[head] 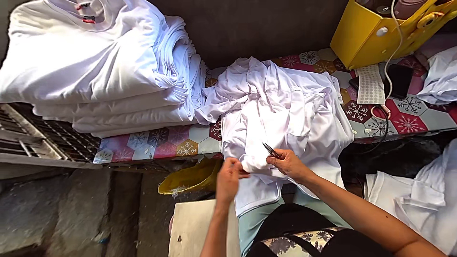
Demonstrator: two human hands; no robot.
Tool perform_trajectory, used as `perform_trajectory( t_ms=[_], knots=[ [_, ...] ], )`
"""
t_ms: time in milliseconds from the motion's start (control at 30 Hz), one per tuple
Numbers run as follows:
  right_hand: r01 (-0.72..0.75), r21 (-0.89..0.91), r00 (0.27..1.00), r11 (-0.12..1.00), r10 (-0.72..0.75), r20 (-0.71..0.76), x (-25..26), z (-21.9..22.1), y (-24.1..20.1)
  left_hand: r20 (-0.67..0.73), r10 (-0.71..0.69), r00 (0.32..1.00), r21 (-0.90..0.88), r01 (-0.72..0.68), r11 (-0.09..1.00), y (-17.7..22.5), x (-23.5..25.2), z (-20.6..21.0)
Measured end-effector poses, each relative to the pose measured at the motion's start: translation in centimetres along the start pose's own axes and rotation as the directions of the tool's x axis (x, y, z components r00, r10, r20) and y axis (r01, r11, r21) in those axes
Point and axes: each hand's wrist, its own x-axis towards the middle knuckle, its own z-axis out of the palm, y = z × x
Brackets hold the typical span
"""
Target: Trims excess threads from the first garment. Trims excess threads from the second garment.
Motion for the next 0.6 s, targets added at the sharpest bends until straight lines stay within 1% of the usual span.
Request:
perform_trajectory(
  t_ms=[67, 100, 133, 167, 200, 233, 267, 300, 333, 367, 400, 433, 467, 500, 533, 567, 600],
  knots=[
    [0.028, -0.094, 1.0, 0.995, -0.028, 0.002, 0.4, 0.5, 0.1, -0.083, -0.088, 0.993, -0.096, 0.08, 0.992, -0.1, 1.7, -3.2],
    [0.049, -0.181, 0.999, 0.982, -0.045, 0.027, 0.8, 0.8, 0.5, -0.129, -0.124, 0.984, -0.156, 0.103, 0.982, -0.6, 2.6, -4.3],
    [0.051, -0.283, 0.997, 0.958, -0.035, 0.063, 1.3, 1.1, 1.0, -0.197, -0.153, 0.968, -0.168, 0.121, 0.978, -1.4, 3.5, -5.2],
    [0.045, -0.385, 0.996, 0.922, -0.012, 0.086, 1.9, 1.4, 1.7, -0.302, -0.171, 0.938, -0.103, 0.147, 0.984, -2.7, 4.5, -6.2],
    [0.027, -0.456, 0.996, 0.89, 0.016, 0.09, 2.4, 1.7, 2.3, -0.427, -0.176, 0.887, 0.029, 0.208, 0.978, -4.5, 5.6, -7.6],
    [0.007, -0.486, 0.996, 0.874, 0.038, 0.082, 2.6, 1.9, 2.8, -0.53, -0.185, 0.827, 0.19, 0.329, 0.925, -6.8, 6.7, -9.3],
    [-0.008, -0.48, 0.997, 0.877, 0.045, 0.066, 2.7, 1.9, 3.2, -0.574, -0.231, 0.785, 0.311, 0.47, 0.826, -8.6, 7.2, -10.8],
    [-0.013, -0.451, 0.998, 0.892, 0.039, 0.047, 2.6, 1.9, 3.4, -0.563, -0.301, 0.77, 0.393, 0.57, 0.721, -9.9, 7.1, -11.8],
    [-0.015, -0.412, 0.999, 0.911, 0.028, 0.026, 2.5, 1.8, 3.6, -0.522, -0.346, 0.78, 0.46, 0.599, 0.656, -10.3, 6.5, -12.0],
    [-0.018, -0.37, 1.0, 0.929, 0.019, 0.0, 2.4, 1.6, 3.6, -0.452, -0.347, 0.822, 0.516, 0.558, 0.65, -9.9, 5.4, -11.1],
    [-0.023, -0.326, 0.999, 0.945, 0.012, -0.034, 2.3, 1.2, 3.6, -0.351, -0.344, 0.871, 0.539, 0.488, 0.687, -9.2, 4.0, -9.6],
    [-0.029, -0.28, 0.998, 0.96, 0.01, -0.067, 2.3, 0.9, 3.5, -0.217, -0.371, 0.903, 0.504, 0.429, 0.749, -8.4, 2.6, -7.4],
    [-0.04, -0.231, 0.995, 0.972, 0.017, -0.097, 2.3, 0.7, 3.3, -0.067, -0.412, 0.909, 0.418, 0.4, 0.816, -7.9, 1.2, -5.0],
    [-0.052, -0.183, 0.992, 0.982, 0.031, -0.119, 2.3, 0.5, 3.2, 0.067, -0.441, 0.895, 0.265, 0.41, 0.873, -7.4, -0.2, -2.5],
    [-0.062, -0.141, 0.991, 0.988, 0.044, -0.127, 2.2, 0.5, 3.1, 0.151, -0.46, 0.875, 0.068, 0.455, 0.888, -6.7, -1.4, -0.2],
    [-0.065, -0.111, 0.991, 0.992, 0.051, -0.123, 2.2, 0.4, 3.0, 0.19, -0.477, 0.858, -0.148, 0.505, 0.85, -6.2, -2.2, 1.6],
    [-0.06, -0.092, 0.992, 0.994, 0.049, -0.116, 2.2, 0.4, 2.9, 0.17, -0.482, 0.86, -0.342, 0.51, 0.789, -5.8, -2.7, 2.9]
  ],
)
